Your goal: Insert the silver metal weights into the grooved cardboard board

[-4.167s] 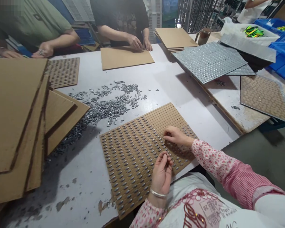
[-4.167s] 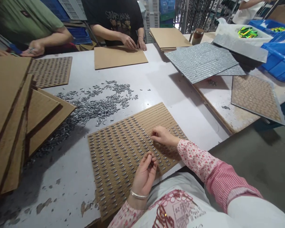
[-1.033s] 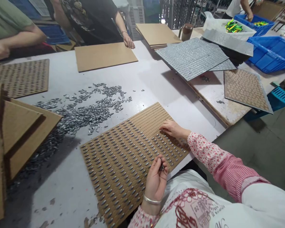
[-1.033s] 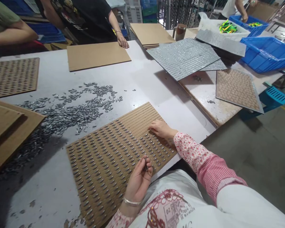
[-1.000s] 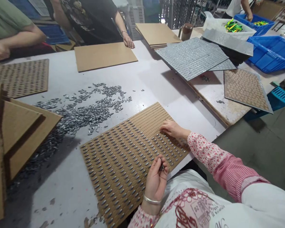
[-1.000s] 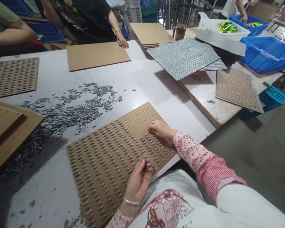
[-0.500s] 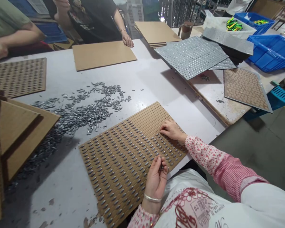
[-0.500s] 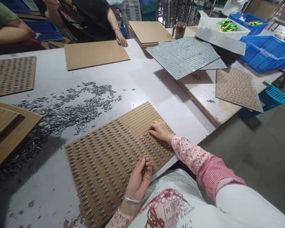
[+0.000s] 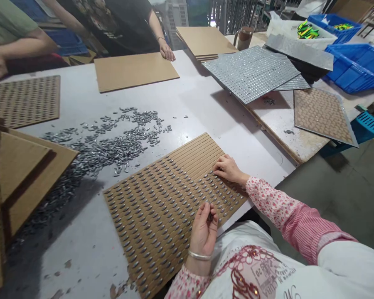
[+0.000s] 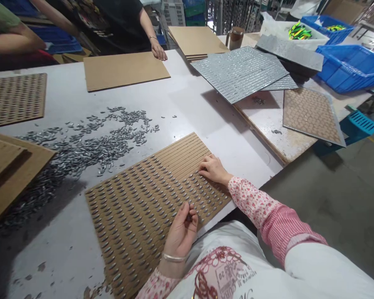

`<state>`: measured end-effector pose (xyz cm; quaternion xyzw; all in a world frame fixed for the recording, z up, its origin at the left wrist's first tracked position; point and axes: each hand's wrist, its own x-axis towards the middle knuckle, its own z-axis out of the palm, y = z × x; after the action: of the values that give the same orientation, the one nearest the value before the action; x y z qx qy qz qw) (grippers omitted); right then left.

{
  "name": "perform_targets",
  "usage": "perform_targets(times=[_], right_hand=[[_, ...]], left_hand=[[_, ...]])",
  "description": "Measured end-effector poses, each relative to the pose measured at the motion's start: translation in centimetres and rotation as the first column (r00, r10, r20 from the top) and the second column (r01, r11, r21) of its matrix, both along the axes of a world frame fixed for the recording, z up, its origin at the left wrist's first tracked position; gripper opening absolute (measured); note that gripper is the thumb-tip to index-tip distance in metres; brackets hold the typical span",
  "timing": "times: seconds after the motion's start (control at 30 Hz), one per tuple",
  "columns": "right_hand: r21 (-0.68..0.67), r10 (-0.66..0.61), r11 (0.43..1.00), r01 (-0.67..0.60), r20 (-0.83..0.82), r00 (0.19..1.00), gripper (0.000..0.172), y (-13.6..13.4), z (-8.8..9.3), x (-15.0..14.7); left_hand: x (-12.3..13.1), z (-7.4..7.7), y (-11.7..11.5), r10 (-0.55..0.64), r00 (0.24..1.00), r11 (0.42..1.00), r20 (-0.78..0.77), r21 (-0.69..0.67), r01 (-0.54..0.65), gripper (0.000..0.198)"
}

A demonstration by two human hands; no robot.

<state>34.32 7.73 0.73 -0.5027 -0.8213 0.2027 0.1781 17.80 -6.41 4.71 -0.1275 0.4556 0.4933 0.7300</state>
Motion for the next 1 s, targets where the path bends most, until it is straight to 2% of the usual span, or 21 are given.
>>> perform_targets(times=[0.1,0.17,0.2,0.27,0.33,0.37,0.43,0.5,0.57,0.63,0.67,0.77,0.9,1.0], right_hand=[[0.010,-0.008,1.000,0.008,-0.016,1.000,0.013,-0.2,0.7,-0.1],[-0.020,0.009,1.000,-0.011,-0.113,0.994,0.014,-0.9,1.7,-0.4],[-0.071,0.048,0.995,-0.063,-0.194,0.980,0.015,-1.3,2.3,-0.5],[-0.226,0.161,0.938,-0.262,-0.386,0.908,0.018,-2.6,3.4,-0.7],[-0.343,0.202,0.830,-0.439,-0.550,0.810,0.022,-3.9,4.2,-1.1],[-0.380,0.182,0.792,-0.477,-0.599,0.780,0.023,-4.5,4.5,-1.2],[-0.440,0.085,0.768,-0.464,-0.649,0.756,0.024,-5.0,4.5,-1.5],[-0.481,-0.048,0.790,-0.380,-0.666,0.744,0.022,-4.5,4.2,-1.3],[-0.464,-0.133,0.854,-0.237,-0.635,0.761,0.019,-3.1,3.6,-0.7],[-0.351,-0.121,0.933,-0.083,-0.523,0.844,0.014,-1.3,3.0,0.1],[-0.280,-0.086,0.959,-0.045,-0.437,0.895,0.012,-0.4,2.7,0.5],[-0.157,0.027,0.985,-0.064,-0.228,0.973,0.012,1.3,2.0,1.1],[-0.134,0.042,0.989,-0.059,-0.130,0.991,0.007,1.6,1.2,0.7],[-0.058,0.052,0.997,-0.056,-0.060,0.997,0.003,1.5,0.7,0.5]], left_hand=[[0.3,0.1,0.6,-0.001,1.000,1.000,-0.008,0.012,0.001,0.007],[0.5,0.2,0.9,-0.002,1.000,1.000,-0.012,0.022,0.003,0.007],[0.5,0.2,1.1,0.000,1.000,1.000,-0.015,0.025,0.000,0.006],[0.7,0.3,1.2,0.005,1.000,1.000,-0.017,0.030,-0.004,0.006],[0.8,0.3,1.3,0.004,1.000,0.999,-0.013,0.039,-0.004,0.007],[0.9,0.3,1.4,-0.002,1.000,0.999,-0.013,0.047,0.002,0.007],[1.0,0.4,1.4,-0.019,1.000,0.997,-0.019,0.073,0.020,0.008],[1.0,0.6,1.5,-0.031,0.999,0.994,-0.023,0.106,0.034,0.015],[0.9,0.8,1.5,-0.052,0.999,0.991,-0.015,0.125,0.053,0.022],[0.8,1.1,1.4,-0.079,0.997,0.991,-0.009,0.103,0.079,0.024],[0.7,1.1,1.3,-0.094,0.996,0.993,-0.009,0.076,0.094,0.023],[0.6,1.0,1.1,-0.114,0.993,0.993,0.021,0.033,0.113,0.017],[0.6,0.4,0.7,-0.113,0.993,0.989,0.039,0.102,0.108,0.016],[0.6,0.1,0.6,-0.104,0.995,0.988,0.012,0.113,0.102,0.018]])
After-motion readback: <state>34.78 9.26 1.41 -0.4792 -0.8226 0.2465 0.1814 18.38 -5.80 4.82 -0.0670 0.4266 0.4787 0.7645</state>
